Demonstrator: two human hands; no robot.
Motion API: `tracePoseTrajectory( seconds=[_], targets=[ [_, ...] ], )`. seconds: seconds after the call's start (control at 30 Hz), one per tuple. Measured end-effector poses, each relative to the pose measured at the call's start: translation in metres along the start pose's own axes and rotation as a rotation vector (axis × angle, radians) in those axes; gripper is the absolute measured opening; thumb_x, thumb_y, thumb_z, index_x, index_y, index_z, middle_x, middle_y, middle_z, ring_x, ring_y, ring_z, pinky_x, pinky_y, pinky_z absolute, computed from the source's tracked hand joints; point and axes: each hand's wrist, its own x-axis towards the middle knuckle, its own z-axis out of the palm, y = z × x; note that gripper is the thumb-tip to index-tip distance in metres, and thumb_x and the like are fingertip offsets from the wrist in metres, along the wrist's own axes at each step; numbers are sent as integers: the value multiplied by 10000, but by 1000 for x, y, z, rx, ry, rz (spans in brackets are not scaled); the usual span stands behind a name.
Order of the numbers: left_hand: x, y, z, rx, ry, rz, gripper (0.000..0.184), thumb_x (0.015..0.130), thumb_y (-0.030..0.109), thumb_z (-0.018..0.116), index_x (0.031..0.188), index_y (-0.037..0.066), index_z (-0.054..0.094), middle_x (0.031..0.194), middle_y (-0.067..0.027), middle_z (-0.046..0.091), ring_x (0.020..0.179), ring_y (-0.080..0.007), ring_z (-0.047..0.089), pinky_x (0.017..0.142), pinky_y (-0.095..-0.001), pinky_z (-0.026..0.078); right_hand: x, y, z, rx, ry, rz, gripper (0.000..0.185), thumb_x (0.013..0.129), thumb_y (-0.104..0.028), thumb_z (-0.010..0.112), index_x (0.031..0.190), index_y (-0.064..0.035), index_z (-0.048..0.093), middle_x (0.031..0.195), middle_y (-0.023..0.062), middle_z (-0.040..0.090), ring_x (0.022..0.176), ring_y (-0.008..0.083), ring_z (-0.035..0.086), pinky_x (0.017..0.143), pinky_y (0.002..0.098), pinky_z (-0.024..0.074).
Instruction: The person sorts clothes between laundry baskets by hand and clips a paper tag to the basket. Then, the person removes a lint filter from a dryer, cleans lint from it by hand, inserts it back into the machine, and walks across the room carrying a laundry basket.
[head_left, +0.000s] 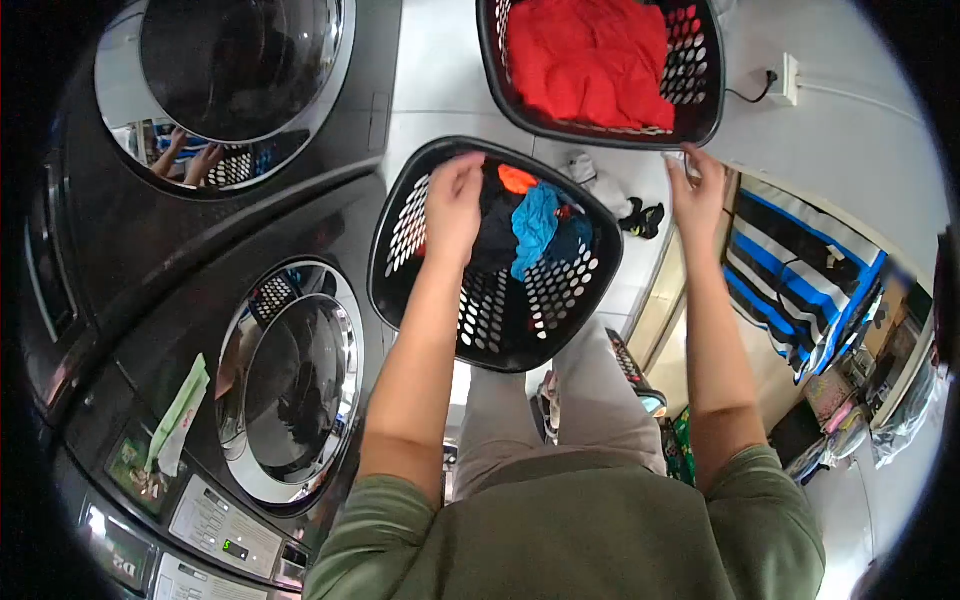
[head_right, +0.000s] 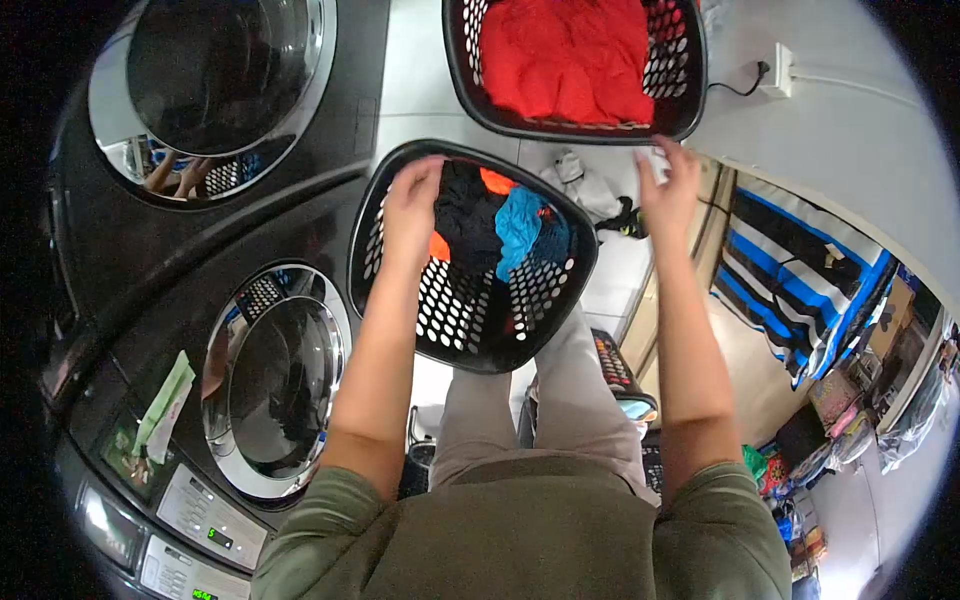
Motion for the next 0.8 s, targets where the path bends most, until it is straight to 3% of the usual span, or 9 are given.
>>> tracePoseTrajectory(
  seconds=[0.13, 0.23, 0.4, 0.47, 0.5, 0.6, 0.67, 0.73, 0.8],
  targets=[
    [-89, -94, -44, 7, 133, -454, 191, 923, 84, 564, 1070, 12, 662, 1031, -93, 645, 985, -166, 590, 862, -277, 448, -107, -80, 60, 361, -697, 156, 168, 804, -119, 720, 945, -39, 674, 901, 108, 662, 764, 232, 662, 711, 332, 529],
    [-131, -155, -61, 191, 33, -571, 211, 914, 143, 583, 1084, 44, 660, 892, -18, 605, 741, -84, 518, 649, -235, 429, -189, -56, 166, 34, -1162, 254, 234, 826, -257, 716, 1041, -166, 717, 1167, 208, 618, 1176, 422, 521, 983, 434, 449],
    [-93, -206, -60, 326, 64, -681, 207, 871, 114, 620, 1026, -9, 679, 895, -143, 692, 800, -211, 650, 741, -320, 497, -295, 52, 292, -255, -1416, 388, 246, 860, -264, 677, 1009, -74, 720, 1081, 225, 662, 1071, 345, 608, 940, 415, 460],
    [-54, -255, -61, 327, 73, -709, 263, 859, 121, 629, 1091, 1, 660, 941, -170, 684, 923, -275, 651, 812, -358, 493, -293, 54, 269, 58, -1289, 822, 263, 869, -282, 665, 959, -40, 718, 1012, 163, 693, 1005, 269, 633, 889, 367, 470],
    [-36, -294, -61, 492, 97, -437, 326, 848, 158, 661, 1143, 25, 626, 991, -165, 648, 922, -263, 634, 817, -366, 489, -270, 45, 254, 214, -1190, 1020, 281, 874, -291, 660, 934, -23, 717, 977, 131, 708, 972, 232, 645, 864, 343, 475],
    [0, -294, -38, 1118, 205, 187, 561, 794, 183, 733, 1297, 101, 501, 1132, -191, 592, 1058, -326, 589, 930, -410, 460, -138, -54, 127, 231, -989, 892, 282, 816, -324, 743, 881, -53, 700, 793, 15, 631, 824, 113, 568, 801, 242, 428],
    [17, -318, -33, 1189, 48, -17, 631, 786, 169, 736, 1343, 125, 442, 1156, -195, 594, 1063, -343, 593, 916, -427, 470, -86, -63, 49, 241, -850, 375, 360, 742, -334, 782, 944, -69, 646, 992, 47, 637, 962, 160, 580, 868, 309, 445],
    [41, -324, -35, 1069, -90, -480, 555, 809, 148, 703, 1316, 103, 481, 1218, -218, 582, 1081, -369, 595, 893, -448, 480, -24, -86, -26, 286, -716, 463, 351, 683, -231, 784, 965, -97, 622, 1019, 28, 594, 1008, 184, 554, 922, 326, 418],
    [43, -357, -54, 828, -140, -460, 436, 835, 140, 672, 1245, 66, 544, 1253, -233, 567, 1066, -391, 602, 876, -461, 488, 37, -17, -109, 191, -344, 221, 463, 740, -244, 787, 1134, -76, 612, 1248, 77, 563, 1061, 213, 574, 908, 335, 440]
  ],
)
